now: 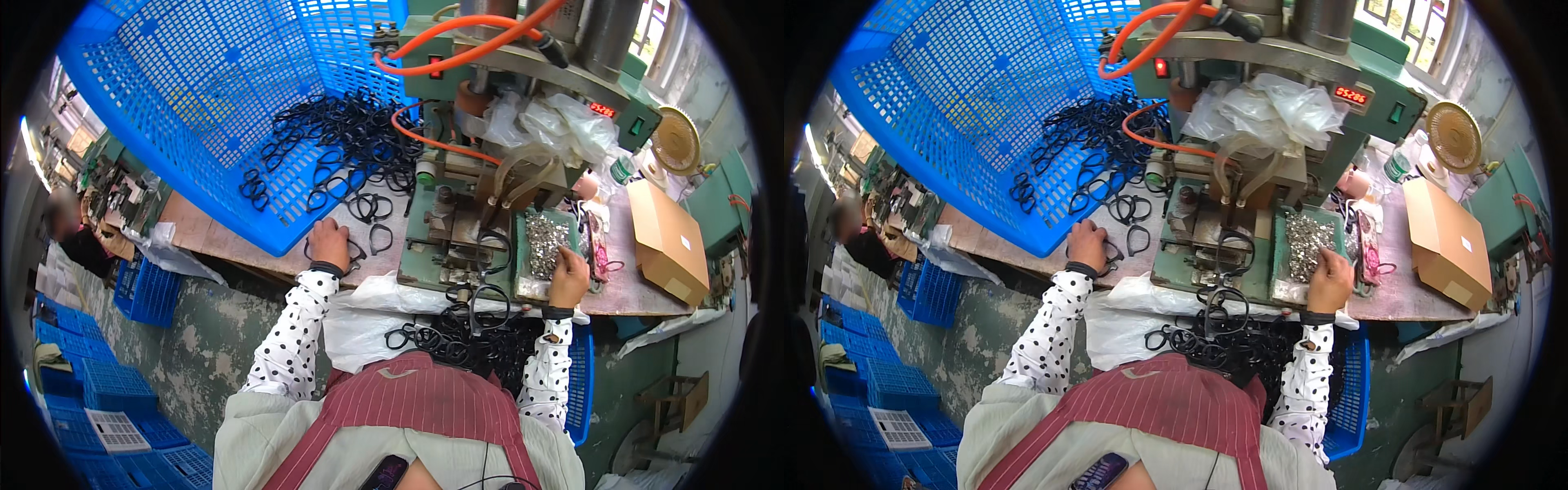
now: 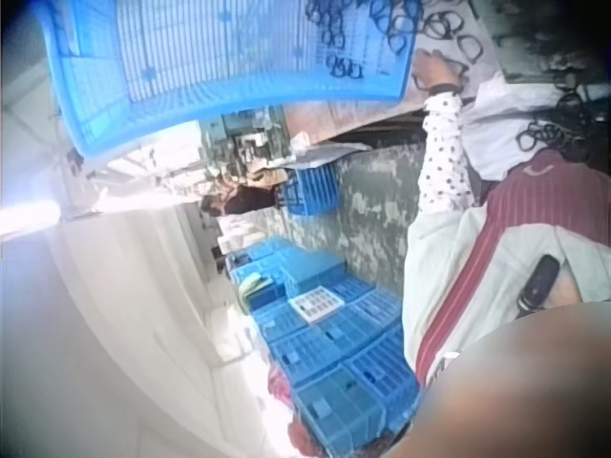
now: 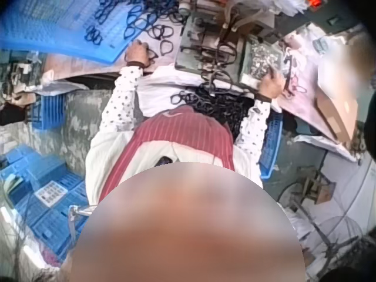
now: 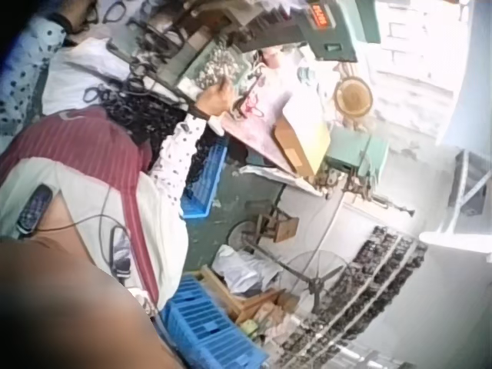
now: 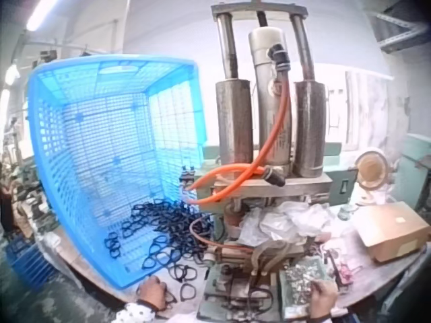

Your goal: The person repeatedly picks black cable loops from a blue basket, places them into a press machine, and adds small metal components from a tray. The person operates the machine to join the parts and then removes the finished assemblies, placing them into a pile on the table.

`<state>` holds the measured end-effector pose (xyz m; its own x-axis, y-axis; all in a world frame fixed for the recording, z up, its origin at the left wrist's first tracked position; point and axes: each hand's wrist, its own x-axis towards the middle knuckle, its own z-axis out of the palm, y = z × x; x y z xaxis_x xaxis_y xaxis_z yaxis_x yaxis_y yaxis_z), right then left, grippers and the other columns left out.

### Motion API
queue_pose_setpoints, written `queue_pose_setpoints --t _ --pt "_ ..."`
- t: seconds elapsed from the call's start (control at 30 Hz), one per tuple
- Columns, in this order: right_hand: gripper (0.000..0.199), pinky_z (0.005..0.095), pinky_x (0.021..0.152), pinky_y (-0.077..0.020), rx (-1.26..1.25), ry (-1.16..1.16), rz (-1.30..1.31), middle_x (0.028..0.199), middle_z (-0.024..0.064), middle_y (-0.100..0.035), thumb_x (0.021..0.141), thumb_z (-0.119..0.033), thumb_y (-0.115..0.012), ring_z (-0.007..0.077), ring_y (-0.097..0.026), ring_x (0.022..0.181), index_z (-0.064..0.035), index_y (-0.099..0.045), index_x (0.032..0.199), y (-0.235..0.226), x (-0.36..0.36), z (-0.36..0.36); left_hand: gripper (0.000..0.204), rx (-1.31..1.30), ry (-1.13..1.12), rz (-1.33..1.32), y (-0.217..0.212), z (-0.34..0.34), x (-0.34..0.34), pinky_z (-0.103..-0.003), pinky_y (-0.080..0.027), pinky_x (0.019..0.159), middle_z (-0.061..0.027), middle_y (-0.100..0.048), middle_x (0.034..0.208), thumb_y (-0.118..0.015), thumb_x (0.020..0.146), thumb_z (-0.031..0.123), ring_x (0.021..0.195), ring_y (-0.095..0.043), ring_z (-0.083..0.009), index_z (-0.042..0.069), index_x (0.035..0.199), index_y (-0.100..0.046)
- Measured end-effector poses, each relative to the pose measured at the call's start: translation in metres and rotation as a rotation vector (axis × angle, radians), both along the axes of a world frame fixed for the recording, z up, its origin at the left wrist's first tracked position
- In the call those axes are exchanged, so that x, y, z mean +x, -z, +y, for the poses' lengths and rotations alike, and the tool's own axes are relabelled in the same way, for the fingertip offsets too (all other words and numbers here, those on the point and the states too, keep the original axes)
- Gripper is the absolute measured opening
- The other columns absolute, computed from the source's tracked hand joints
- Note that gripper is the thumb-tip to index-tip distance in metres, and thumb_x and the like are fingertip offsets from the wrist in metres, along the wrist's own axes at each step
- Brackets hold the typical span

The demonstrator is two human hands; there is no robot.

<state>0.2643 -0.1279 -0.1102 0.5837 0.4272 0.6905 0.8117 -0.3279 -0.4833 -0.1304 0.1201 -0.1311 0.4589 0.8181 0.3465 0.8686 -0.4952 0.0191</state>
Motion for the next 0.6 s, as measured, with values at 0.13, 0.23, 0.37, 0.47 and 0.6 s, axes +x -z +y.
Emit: queue_pose_setpoints --t 0.13,0.23,0.37,0.47,0.6 --pt "0.012 0.0339 0.072 -0.0468 0.059 -0.085 0.127 0.084 0.0065 -0.067 0.078 -0.006 -0.07 0.0229 -0.06 0.078 -0.0111 -0.072 0.089 -0.018 -0.015 0.007 0.013 0.172 0.128 -0.218 -0.024 0.005 0.01 -0.046 -0.037 0.079 -0.0067 -0.058 0.105 -0.066 0.07 0.01 0.102 -0.049 -0.0315 0.011 0.083 -0.063" --pt "0.014 0.0269 0.063 -0.0461 0.148 -0.23 0.445 0.08 0.0064 -0.069 0.08 -0.005 -0.068 0.0132 -0.058 0.065 -0.0074 -0.074 0.093 -0.03 -0.024 0.024 0.013 0.121 0.144 -0.455 -0.07 -0.012 0.033 -0.043 -0.043 0.072 -0.0102 -0.061 0.092 -0.062 0.082 0.01 0.086 -0.057 -0.0289 0.005 0.094 -0.056" --pt "0.017 0.0226 0.058 -0.043 0.209 -0.432 0.596 0.077 0.0026 -0.068 0.08 -0.003 -0.066 0.006 -0.052 0.061 -0.0052 -0.074 0.095 -0.064 -0.055 0.039 0.016 0.003 0.321 -0.926 -0.082 -0.044 0.06 -0.036 -0.048 0.063 -0.012 -0.063 0.083 -0.063 0.084 0.004 0.07 -0.06 -0.0294 0.002 0.098 -0.055" --pt "0.019 0.021 0.059 -0.0425 0.238 -0.541 0.637 0.08 0.0032 -0.068 0.079 -0.001 -0.067 0.0062 -0.052 0.063 -0.0011 -0.072 0.098 -0.089 -0.075 0.04 0.03 0.22 0.695 -0.756 -0.12 -0.076 0.082 -0.039 -0.046 0.077 -0.0066 -0.064 0.09 -0.067 0.07 -0.001 0.083 -0.061 -0.0241 0.007 0.098 -0.057" --pt "0.037 0.0198 0.063 -0.0447 0.368 -0.643 0.986 0.083 0.009 -0.068 0.077 0.003 -0.07 0.0074 -0.059 0.072 0.0029 -0.057 0.111 -0.115 -0.102 0.045 0.045 0.281 0.984 -0.643 -0.134 -0.109 0.116 -0.043 -0.044 0.087 -0.0035 -0.065 0.095 -0.07 0.065 0.004 0.088 -0.061 -0.0221 0.01 0.108 -0.06"
